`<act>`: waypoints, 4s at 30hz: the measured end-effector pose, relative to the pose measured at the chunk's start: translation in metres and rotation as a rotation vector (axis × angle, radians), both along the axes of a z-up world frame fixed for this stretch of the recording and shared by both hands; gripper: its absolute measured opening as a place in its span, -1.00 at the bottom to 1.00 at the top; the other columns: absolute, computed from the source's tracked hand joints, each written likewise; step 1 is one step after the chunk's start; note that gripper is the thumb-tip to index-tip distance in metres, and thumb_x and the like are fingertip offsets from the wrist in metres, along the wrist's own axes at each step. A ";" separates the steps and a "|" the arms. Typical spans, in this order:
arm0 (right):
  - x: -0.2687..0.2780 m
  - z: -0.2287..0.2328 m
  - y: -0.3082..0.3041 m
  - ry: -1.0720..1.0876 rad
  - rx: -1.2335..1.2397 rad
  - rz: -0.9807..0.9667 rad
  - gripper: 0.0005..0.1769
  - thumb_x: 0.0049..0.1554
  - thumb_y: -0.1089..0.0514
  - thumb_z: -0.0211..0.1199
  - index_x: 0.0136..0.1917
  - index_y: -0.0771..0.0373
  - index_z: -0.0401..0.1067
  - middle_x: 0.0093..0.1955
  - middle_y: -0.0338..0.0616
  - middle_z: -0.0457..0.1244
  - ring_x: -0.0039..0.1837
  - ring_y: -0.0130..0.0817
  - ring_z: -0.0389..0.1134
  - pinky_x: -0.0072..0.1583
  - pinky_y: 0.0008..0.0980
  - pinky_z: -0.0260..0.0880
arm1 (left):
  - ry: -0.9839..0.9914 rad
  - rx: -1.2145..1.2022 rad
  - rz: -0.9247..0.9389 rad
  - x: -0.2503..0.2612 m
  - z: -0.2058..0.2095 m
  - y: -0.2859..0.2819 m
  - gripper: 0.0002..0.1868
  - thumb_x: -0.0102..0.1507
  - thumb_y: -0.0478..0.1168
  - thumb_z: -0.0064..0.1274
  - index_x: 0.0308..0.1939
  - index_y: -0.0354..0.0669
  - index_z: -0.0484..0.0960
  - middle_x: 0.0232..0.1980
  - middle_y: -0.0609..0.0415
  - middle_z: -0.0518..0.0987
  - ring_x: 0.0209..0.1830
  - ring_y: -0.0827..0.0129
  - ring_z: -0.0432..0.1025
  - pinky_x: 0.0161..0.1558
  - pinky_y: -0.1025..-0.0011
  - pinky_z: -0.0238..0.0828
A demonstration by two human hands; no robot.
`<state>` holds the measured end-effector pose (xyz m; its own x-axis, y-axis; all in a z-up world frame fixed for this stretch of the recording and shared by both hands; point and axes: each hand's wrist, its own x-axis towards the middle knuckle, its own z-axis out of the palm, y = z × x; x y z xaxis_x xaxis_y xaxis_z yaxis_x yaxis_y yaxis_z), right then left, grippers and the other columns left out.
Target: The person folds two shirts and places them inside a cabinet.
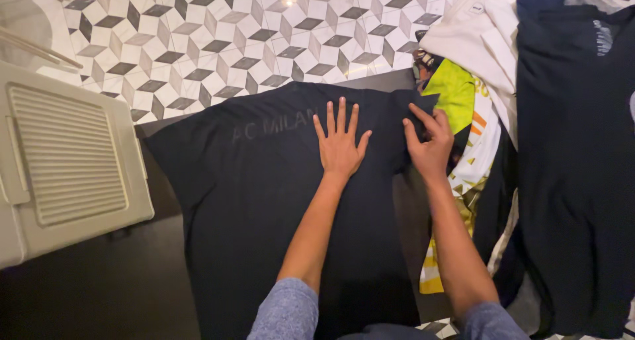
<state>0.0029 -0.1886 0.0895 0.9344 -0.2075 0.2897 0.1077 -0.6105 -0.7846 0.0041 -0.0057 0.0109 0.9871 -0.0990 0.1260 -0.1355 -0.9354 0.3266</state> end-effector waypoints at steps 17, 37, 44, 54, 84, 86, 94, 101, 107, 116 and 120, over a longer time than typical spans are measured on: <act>-0.004 0.004 -0.017 0.094 -0.066 0.177 -0.46 0.17 0.28 0.36 0.42 0.18 0.46 0.15 0.25 0.36 0.17 0.05 0.42 0.33 -0.20 0.33 | -0.046 -0.013 -0.062 0.006 -0.002 0.000 -0.30 0.41 0.18 -0.16 0.61 0.13 0.19 0.71 -0.01 0.00 0.73 -0.05 -0.21 0.59 -0.30 -0.40; -0.032 0.038 0.092 0.197 -0.092 0.521 -0.49 0.17 0.19 0.28 0.40 0.10 0.43 0.56 -0.08 0.19 -0.01 -0.14 0.48 0.00 -0.21 0.49 | 0.392 -2.112 0.432 -0.012 -0.056 0.033 -0.39 0.48 0.02 -0.16 0.46 -0.38 0.34 0.48 -0.13 0.38 0.45 0.29 0.25 0.43 0.35 0.10; -0.067 -0.005 0.081 0.032 -0.269 0.506 -0.51 -0.04 0.06 0.48 0.16 0.19 0.52 0.20 -0.05 0.31 0.25 -0.05 0.32 0.20 -0.11 0.29 | 0.409 -1.886 0.445 -0.009 -0.061 0.046 -0.33 0.38 -0.14 0.05 0.47 -0.53 0.32 0.53 -0.37 0.29 0.55 0.06 0.10 0.51 0.27 -0.08; -0.077 -0.018 0.083 -0.100 -0.243 0.458 -0.77 0.06 0.18 0.42 0.01 0.19 0.56 0.17 -0.10 0.33 0.30 -0.09 0.32 0.32 -0.12 0.27 | 0.477 -2.035 0.515 -0.008 -0.051 0.064 -0.21 0.39 -0.08 -0.01 0.57 -0.41 0.03 0.67 -0.21 0.00 0.69 0.23 -0.22 0.57 0.33 -0.38; 0.025 -0.082 0.088 0.015 -0.589 0.391 -0.20 0.26 -0.24 0.15 0.67 0.02 0.10 0.73 0.11 -0.16 0.70 0.11 -0.13 0.59 0.22 -0.23 | 0.108 0.012 0.043 -0.053 0.028 0.068 0.16 0.06 0.59 0.01 0.59 0.12 0.18 0.69 -0.10 -0.11 0.67 -0.26 -0.35 0.45 -0.46 -0.59; 0.025 -0.083 0.087 0.016 -0.598 0.394 -0.19 0.26 -0.25 0.14 0.67 0.02 0.10 0.73 0.11 -0.16 0.70 0.10 -0.13 0.59 0.22 -0.23 | 0.102 -0.003 0.039 -0.055 0.028 0.068 0.19 0.04 0.61 0.01 0.60 0.12 0.16 0.70 -0.10 -0.12 0.68 -0.27 -0.35 0.45 -0.47 -0.60; 0.026 -0.080 0.090 0.036 -0.699 0.412 -0.18 0.29 -0.27 0.09 0.68 0.10 0.07 0.70 0.20 -0.17 0.69 0.15 -0.18 0.56 0.26 -0.28 | 0.000 -0.091 0.024 -0.086 0.032 0.086 0.08 0.16 0.48 0.04 0.58 -0.04 0.20 0.66 -0.22 -0.02 0.68 -0.15 -0.20 0.52 -0.30 -0.42; -0.127 -0.041 0.107 0.051 -0.553 0.543 -0.23 0.27 -0.16 0.14 0.61 0.23 0.14 0.68 0.24 -0.11 0.69 0.18 -0.13 0.62 0.14 -0.25 | 0.011 -0.062 0.178 -0.250 0.042 0.138 -0.17 0.28 0.24 0.07 0.49 -0.14 0.31 0.60 -0.26 0.12 0.62 -0.18 -0.04 0.49 -0.27 -0.22; -0.268 -0.033 0.089 0.155 -0.575 0.514 -0.17 0.18 -0.18 0.16 0.60 0.17 0.09 0.67 0.25 -0.16 0.67 0.21 -0.16 0.57 0.11 -0.23 | 0.093 0.038 0.334 -0.392 0.055 0.182 -0.11 0.21 0.30 0.05 0.49 -0.08 0.28 0.59 -0.26 0.07 0.61 -0.17 -0.09 0.47 -0.24 -0.29; -0.320 -0.036 0.043 0.033 -0.591 0.506 -0.19 0.16 -0.23 0.19 0.60 0.02 0.15 0.68 0.10 -0.08 0.66 0.12 -0.07 0.57 0.10 -0.13 | 0.072 0.104 0.395 -0.450 0.048 0.179 -0.03 0.21 0.44 -0.06 0.54 -0.02 0.20 0.62 -0.22 0.02 0.63 -0.14 -0.15 0.50 -0.20 -0.34; -0.329 -0.039 0.038 0.005 -0.621 0.467 -0.19 0.16 -0.23 0.20 0.60 0.00 0.16 0.67 0.09 -0.06 0.65 0.10 -0.05 0.57 0.09 -0.10 | 0.074 0.094 0.379 -0.462 0.046 0.174 -0.02 0.21 0.43 -0.07 0.56 -0.03 0.17 0.64 -0.20 -0.01 0.64 -0.13 -0.19 0.51 -0.20 -0.38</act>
<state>-0.3258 -0.1509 0.0503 0.8869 0.4067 0.2193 0.4589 -0.8309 -0.3146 -0.4578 0.1679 0.0564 0.9618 0.2668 0.0613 0.2460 -0.9407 0.2335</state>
